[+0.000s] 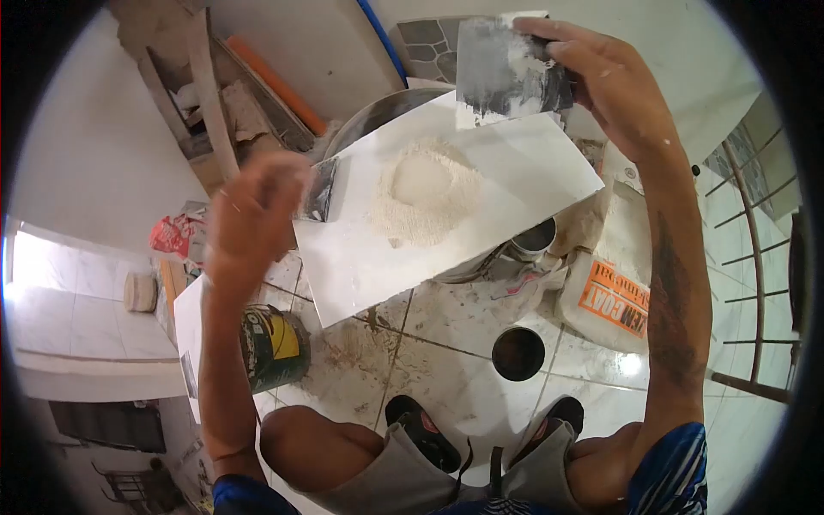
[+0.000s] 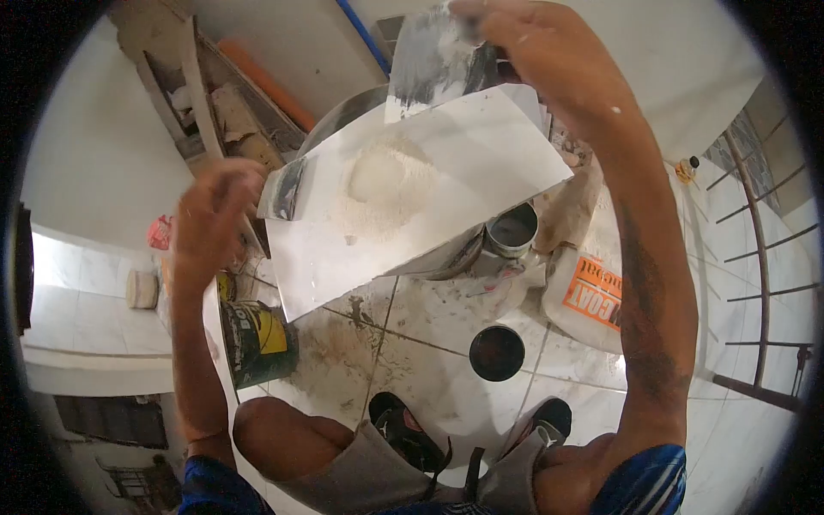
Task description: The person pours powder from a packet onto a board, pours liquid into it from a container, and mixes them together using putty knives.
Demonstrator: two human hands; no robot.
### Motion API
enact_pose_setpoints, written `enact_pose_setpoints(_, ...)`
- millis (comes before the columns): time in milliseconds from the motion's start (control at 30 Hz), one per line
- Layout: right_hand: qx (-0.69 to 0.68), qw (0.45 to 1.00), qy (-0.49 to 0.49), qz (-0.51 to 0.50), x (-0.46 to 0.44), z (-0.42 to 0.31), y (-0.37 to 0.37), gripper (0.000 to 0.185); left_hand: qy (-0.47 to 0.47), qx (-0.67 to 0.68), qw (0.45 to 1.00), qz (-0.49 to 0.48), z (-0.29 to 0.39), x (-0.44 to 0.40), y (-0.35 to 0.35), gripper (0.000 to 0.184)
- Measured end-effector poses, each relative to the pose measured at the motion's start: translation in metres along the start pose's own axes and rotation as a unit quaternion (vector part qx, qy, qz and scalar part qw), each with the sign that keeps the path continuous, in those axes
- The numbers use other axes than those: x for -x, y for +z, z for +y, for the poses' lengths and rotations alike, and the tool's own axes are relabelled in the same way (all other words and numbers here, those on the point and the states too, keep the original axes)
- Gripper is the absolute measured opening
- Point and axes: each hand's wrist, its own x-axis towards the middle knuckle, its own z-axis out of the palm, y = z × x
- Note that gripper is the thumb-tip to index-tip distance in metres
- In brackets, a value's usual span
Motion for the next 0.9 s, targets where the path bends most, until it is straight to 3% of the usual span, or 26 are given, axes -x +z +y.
enact_pose_setpoints(67, -0.043, 0.999, -0.013, -0.004, 0.003, -0.003, -0.006, 0.040, 0.038, -0.058, 0.993, 0.095, -0.056, -0.037, -0.006, 0.037)
enact_pose_setpoints(167, -0.074, 0.994, -0.018, -0.076, 0.006, -0.008, -0.006, 0.044, -0.076, -0.136, 0.987, 0.028, -0.106, -0.063, 0.012, 0.053)
enact_pose_setpoints(267, 0.188, 0.980, -0.042, 0.044, 0.017, -0.011, 0.022, 0.042, -0.025, -0.200, 0.979, 0.008, -0.117, -0.059, 0.035, 0.070)
enact_pose_setpoints(300, 0.214, 0.974, -0.033, 0.069, 0.017, -0.018, 0.028, 0.036, -0.081, -0.187, 0.977, -0.056, -0.111, -0.059, 0.034, 0.079)
enact_pose_setpoints(367, 0.265, 0.957, -0.013, 0.118, 0.019, -0.033, 0.041, 0.027, -0.077, -0.165, 0.980, -0.085, -0.113, -0.064, 0.031, 0.081)
enact_pose_setpoints(500, 0.338, 0.931, 0.128, 0.036, 0.024, -0.066, 0.055, 0.029, -0.088, -0.158, 0.979, -0.089, -0.113, -0.065, 0.028, 0.081)
enact_pose_setpoints(567, 0.386, 0.892, 0.235, 0.007, 0.026, -0.080, 0.069, 0.029, -0.045, -0.091, 0.992, -0.073, -0.112, -0.063, 0.023, 0.074)
enact_pose_setpoints(600, 0.415, 0.882, 0.221, 0.014, 0.028, -0.085, 0.074, 0.030, -0.024, -0.055, 0.996, -0.065, -0.113, -0.065, 0.020, 0.070)
enact_pose_setpoints(700, 0.484, 0.859, 0.163, 0.035, 0.045, -0.088, 0.081, 0.029, -0.027, 0.236, 0.952, -0.193, -0.133, -0.090, 0.015, 0.055)
enact_pose_setpoints(800, 0.506, 0.836, 0.208, 0.027, 0.053, -0.112, 0.096, 0.026, 0.001, 0.322, 0.930, -0.180, -0.107, -0.103, -0.009, 0.062)
enact_pose_setpoints(900, 0.555, 0.804, 0.212, 0.000, 0.054, -0.123, 0.106, 0.023, -0.072, 0.442, 0.882, -0.146, -0.079, -0.106, -0.018, 0.054)
